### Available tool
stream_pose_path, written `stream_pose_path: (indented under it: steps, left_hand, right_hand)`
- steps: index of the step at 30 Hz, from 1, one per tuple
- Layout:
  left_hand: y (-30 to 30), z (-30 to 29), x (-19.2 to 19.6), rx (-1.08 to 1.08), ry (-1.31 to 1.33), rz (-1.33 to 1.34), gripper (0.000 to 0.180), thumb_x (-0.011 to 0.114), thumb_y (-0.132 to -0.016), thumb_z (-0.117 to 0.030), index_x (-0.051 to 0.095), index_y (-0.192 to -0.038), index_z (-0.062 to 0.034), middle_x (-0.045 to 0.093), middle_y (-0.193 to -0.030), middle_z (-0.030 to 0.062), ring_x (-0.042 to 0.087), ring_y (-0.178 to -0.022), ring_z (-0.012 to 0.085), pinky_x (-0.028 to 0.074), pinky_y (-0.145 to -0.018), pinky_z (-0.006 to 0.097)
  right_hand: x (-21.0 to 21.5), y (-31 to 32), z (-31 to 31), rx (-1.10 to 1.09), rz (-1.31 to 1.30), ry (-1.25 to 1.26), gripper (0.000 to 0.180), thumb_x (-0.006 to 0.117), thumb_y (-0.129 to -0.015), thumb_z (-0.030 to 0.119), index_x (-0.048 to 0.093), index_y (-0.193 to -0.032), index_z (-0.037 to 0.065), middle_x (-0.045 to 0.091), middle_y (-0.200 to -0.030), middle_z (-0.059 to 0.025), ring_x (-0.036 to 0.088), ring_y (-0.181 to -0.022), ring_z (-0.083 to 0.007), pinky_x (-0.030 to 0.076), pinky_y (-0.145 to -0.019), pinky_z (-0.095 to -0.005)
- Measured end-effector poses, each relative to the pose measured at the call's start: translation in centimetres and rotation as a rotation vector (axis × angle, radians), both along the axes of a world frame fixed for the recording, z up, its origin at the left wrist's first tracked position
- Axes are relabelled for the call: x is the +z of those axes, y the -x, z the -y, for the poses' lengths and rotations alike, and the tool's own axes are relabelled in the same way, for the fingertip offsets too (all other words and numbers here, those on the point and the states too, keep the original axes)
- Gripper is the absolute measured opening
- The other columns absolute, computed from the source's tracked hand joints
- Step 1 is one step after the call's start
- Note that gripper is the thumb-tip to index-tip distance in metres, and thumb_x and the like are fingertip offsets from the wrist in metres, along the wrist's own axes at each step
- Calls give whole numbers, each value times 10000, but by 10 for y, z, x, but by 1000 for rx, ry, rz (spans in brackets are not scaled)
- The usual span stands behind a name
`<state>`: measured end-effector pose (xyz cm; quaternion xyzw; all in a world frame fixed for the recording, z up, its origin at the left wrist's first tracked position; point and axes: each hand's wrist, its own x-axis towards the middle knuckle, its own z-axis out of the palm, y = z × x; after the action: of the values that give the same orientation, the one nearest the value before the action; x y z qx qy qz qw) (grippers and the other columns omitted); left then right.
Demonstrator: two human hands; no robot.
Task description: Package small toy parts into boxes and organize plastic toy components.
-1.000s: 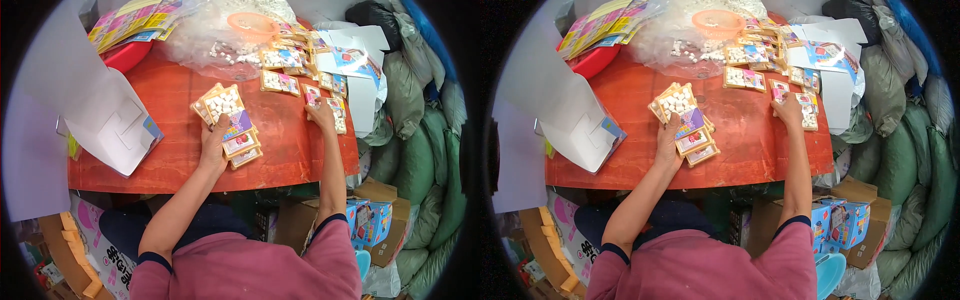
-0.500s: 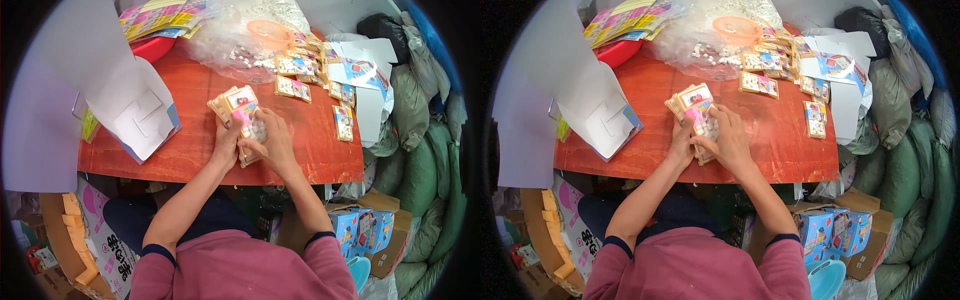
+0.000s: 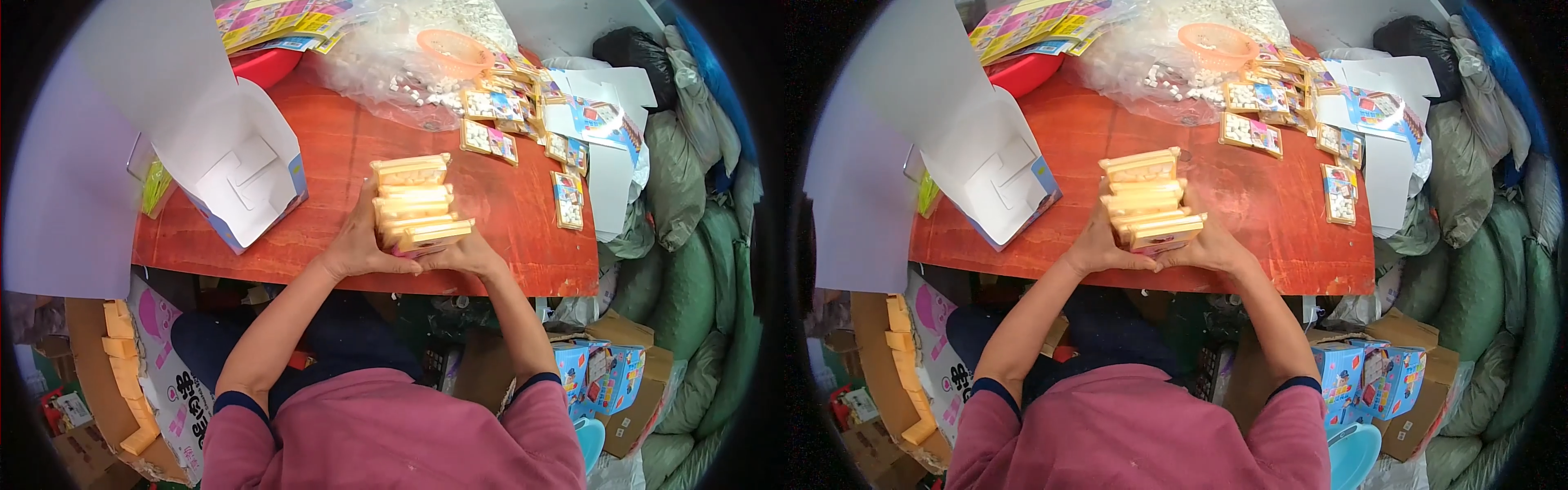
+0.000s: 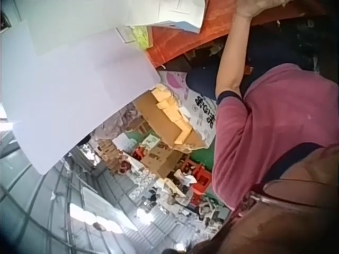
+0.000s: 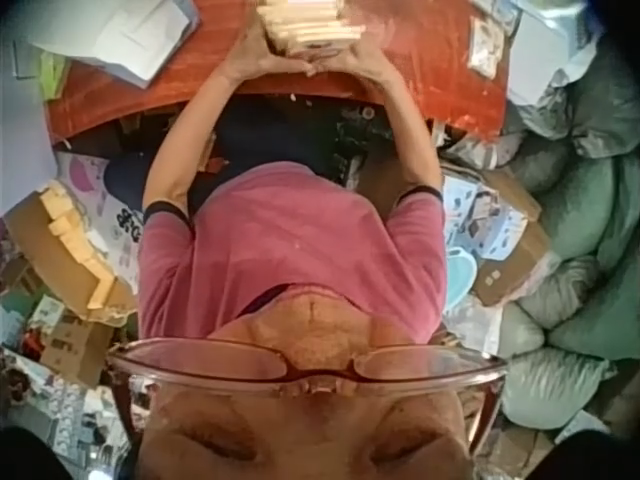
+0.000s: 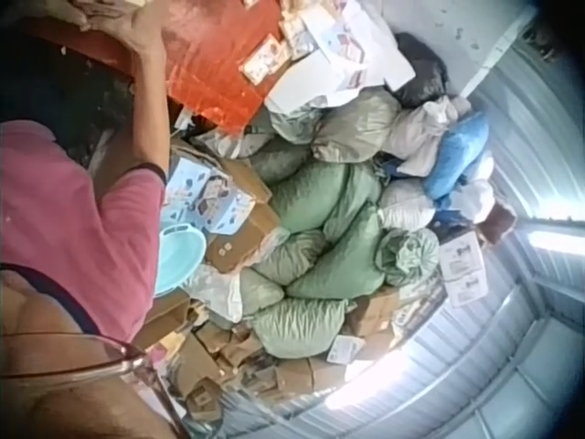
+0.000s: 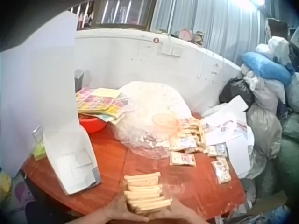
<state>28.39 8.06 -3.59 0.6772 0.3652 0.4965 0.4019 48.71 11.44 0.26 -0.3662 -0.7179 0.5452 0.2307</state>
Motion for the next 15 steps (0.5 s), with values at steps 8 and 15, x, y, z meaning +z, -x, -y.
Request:
stream_pose_path:
  steps: [8, 15]
  left_hand:
    - [0, 7, -8, 31, -126, -21, 1329, 913, -453, -387, 56, -1409, -42, 387, -1323, 187, 411, -1243, 311, 339, -1035, 404]
    - [2, 1, -32, 261, -311, -462, 1132, 861, -512, -449, 192, -1311, -8, 432, -1227, 205, 453, -1149, 382, 378, -962, 452]
  right_hand:
    - [-25, -4, -9, 77, 58, -134, 1117, 915, -413, 379, 358, -1330, 70, 361, -1355, -162, 409, -1218, -345, 346, -1005, -421]
    - [-19, 10, -5, 306, 112, -287, 713, 845, -596, 362, 570, -1182, 63, 552, -1217, -104, 489, -1135, -266, 369, -983, -391]
